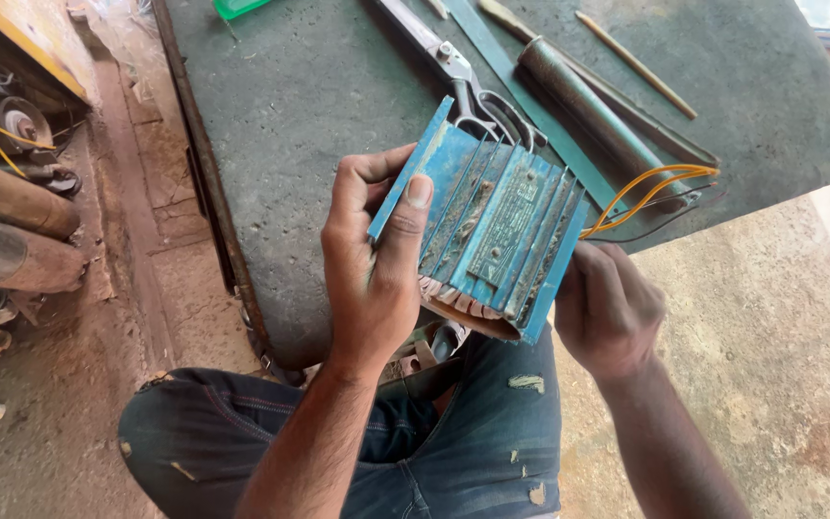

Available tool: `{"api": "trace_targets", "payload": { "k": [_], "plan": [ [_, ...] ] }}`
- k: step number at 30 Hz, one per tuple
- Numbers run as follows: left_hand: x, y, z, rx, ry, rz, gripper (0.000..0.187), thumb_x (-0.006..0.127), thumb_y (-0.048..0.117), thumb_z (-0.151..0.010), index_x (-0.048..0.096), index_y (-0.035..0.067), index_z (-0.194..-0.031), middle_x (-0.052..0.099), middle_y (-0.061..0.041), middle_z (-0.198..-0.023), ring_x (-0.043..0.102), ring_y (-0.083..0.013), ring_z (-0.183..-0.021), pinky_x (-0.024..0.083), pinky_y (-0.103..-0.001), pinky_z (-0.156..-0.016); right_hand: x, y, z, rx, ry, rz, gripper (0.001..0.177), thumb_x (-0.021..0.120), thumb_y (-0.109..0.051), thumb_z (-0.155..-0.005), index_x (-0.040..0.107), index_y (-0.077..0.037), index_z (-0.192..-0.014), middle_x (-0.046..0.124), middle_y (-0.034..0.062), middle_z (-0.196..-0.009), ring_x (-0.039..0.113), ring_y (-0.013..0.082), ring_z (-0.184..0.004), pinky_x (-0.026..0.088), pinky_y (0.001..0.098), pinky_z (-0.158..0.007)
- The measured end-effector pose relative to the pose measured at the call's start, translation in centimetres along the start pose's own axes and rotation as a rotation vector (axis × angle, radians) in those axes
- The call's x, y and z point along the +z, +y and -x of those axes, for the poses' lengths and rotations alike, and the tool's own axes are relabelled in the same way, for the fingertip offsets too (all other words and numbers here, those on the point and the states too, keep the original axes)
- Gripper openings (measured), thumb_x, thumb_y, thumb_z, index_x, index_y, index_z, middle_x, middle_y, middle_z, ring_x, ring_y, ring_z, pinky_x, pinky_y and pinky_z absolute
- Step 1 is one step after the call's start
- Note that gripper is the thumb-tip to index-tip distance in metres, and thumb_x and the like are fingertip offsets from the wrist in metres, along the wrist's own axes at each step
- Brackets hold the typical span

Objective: The person uses a metal rod and a cylindrical tool to tap and adjust a blue electrical component with copper windings. They repeatedly strike the rod against the component and inspect the internal wiring.

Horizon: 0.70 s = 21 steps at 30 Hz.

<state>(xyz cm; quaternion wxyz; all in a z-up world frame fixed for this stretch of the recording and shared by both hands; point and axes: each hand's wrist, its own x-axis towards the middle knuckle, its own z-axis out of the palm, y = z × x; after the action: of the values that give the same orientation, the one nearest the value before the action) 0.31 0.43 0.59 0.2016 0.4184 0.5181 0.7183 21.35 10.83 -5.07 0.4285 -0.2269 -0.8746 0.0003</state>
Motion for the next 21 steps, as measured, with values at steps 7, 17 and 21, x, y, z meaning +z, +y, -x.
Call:
{"api": "trace_targets", "payload": {
  "k": [7,17,21],
  "plan": [
    [0.1,0.3,-0.4,-0.020,0.029,0.033,0.029,0.059,0.026,-0.112,0.061,-0.001,-0.125,0.075,-0.011,-0.102,0.071,-0.0096,-0.095,0.060,-0.023,-0.080,-1.8,-1.3,-0.8,0.180,-0.077,-0.177,0.015,0.061,-0.009,-0.111,0.066,0.004,-0.105,0.071,0.0122,-0.086,0.071,0.0160,-0.071,0.057,0.0276,-0.058],
    [-2.7,2.4,-3.6,0.150,-0.316,0.022,0.029,0.076,0.025,-0.107,0.071,0.002,-0.123,0.080,-0.011,-0.105,0.080,-0.0120,-0.092,0.066,-0.023,-0.081,-0.8,-7.8,2.1,0.749,-0.069,-1.242,0.047,0.052,-0.012,-0.107,0.047,0.008,-0.150,0.065,0.0194,-0.127,0.070,0.0235,-0.105,0.061,0.0355,-0.088],
    [-5.2,3.0,-6.0,0.258,-0.509,-0.179,0.025,0.076,0.024,-0.108,0.070,0.006,-0.124,0.079,-0.009,-0.111,0.080,-0.0126,-0.099,0.067,-0.025,-0.085,0.8,-9.6,3.0,0.804,-0.090,-1.438,0.053,0.054,-0.005,-0.103,0.043,0.009,-0.153,0.063,0.0190,-0.127,0.066,0.0230,-0.102,0.056,0.0351,-0.089]
  ]
}}
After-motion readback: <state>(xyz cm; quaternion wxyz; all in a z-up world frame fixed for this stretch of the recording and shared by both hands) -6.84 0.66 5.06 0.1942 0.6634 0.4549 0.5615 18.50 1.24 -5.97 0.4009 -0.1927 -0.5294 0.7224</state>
